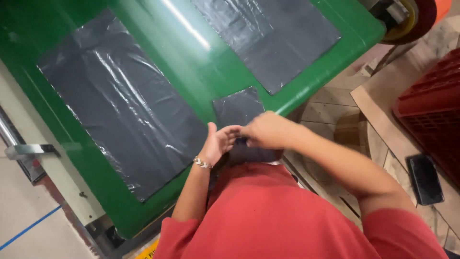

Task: The person is folding black plastic bags into compact squares and stacking them into a red plastic crate at the end of a conveyor belt.

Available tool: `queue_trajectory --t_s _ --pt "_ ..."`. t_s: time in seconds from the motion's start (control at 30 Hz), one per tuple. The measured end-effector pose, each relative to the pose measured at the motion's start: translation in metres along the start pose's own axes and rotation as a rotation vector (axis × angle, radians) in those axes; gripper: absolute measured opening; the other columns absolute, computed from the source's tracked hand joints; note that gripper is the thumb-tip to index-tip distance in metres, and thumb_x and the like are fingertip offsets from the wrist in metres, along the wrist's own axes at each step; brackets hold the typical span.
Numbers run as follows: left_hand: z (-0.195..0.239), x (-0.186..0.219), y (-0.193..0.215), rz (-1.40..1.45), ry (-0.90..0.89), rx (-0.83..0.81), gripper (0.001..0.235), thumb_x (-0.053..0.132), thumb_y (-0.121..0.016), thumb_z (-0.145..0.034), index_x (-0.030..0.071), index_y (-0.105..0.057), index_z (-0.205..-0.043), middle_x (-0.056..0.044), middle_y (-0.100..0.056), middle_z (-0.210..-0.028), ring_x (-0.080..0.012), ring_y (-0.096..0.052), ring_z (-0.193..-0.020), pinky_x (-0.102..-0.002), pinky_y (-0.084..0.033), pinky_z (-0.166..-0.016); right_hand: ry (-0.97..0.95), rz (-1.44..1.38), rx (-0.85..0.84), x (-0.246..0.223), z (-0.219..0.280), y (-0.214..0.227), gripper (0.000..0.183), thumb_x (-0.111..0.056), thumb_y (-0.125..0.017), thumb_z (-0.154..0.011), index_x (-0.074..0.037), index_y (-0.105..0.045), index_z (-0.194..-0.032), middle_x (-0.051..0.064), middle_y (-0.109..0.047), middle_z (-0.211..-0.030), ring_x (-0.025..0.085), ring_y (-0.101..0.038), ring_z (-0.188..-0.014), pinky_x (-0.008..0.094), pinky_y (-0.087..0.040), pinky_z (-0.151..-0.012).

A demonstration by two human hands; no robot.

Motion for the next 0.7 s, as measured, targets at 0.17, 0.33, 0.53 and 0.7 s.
queue_trajectory --t_s 0.17,0.33,0.53,0.7 --pt "0.003 -0.002 0.028 -0.278 -0.124 0.387 0.061 0.06 -0.038 -0.095 0.013 -0.063 -0.125 -0.008 -0.07 -0.108 -0.0209 -0.068 -0.104 -0.033 -0.055 -0.088 -0.119 -0.179 -0.037 0.074 -0.079 0.009 0.035 -0.04 -0.078 -0.079 -0.011 -0.068 -0.095 0.014 -0.073 -0.081 0.042 -0.071 -0.087 0.055 -0.055 -0.074" --pt "0.023 0.036 -0.009 -0.896 -0.033 0.713 0.047 0.053 -0.071 -0.084 0.023 -0.06 -0.119 -0.006 -0.074 -0.1 -0.0265 -0.071 -0.1 -0.038 -0.058 -0.081 -0.244 -0.354 -0.079 0.13 -0.126 -0.036 0.04 -0.044 -0.085 -0.072 -0.016 -0.069 -0.095 0.007 -0.073 -0.088 0.034 -0.07 -0.093 0.047 -0.053 -0.075" --pt "0.04 0.057 -0.045 -1.03 -0.209 0.815 0.075 0.037 -0.062 -0.091 0.009 -0.025 -0.15 -0.029 -0.058 -0.131 -0.0485 -0.064 -0.109 -0.055 -0.054 -0.09 -0.284 -0.508 -0.04 0.134 -0.129 -0.055 0.038 -0.039 -0.082 -0.075 -0.025 -0.072 -0.109 0.002 -0.074 -0.107 0.029 -0.068 -0.104 0.044 -0.054 -0.085" --pt "0.022 0.078 -0.03 -1.399 -0.285 1.053 0.074 0.043 -0.07 -0.088 -0.003 -0.041 -0.14 -0.021 -0.053 -0.117 -0.0425 -0.064 -0.102 -0.05 -0.057 -0.086 -0.2 -0.505 0.326 0.136 -0.116 -0.057 0.048 -0.039 -0.078 -0.082 -0.016 -0.068 -0.122 0.009 -0.07 -0.121 0.034 -0.063 -0.115 0.051 -0.053 -0.093"
Point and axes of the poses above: each hand's wrist, its own z-axis away from the middle knuckle, its own y-axis out of the back of the hand, x = y × z, the point moved 5 cm from there along -z, towards the middle knuckle
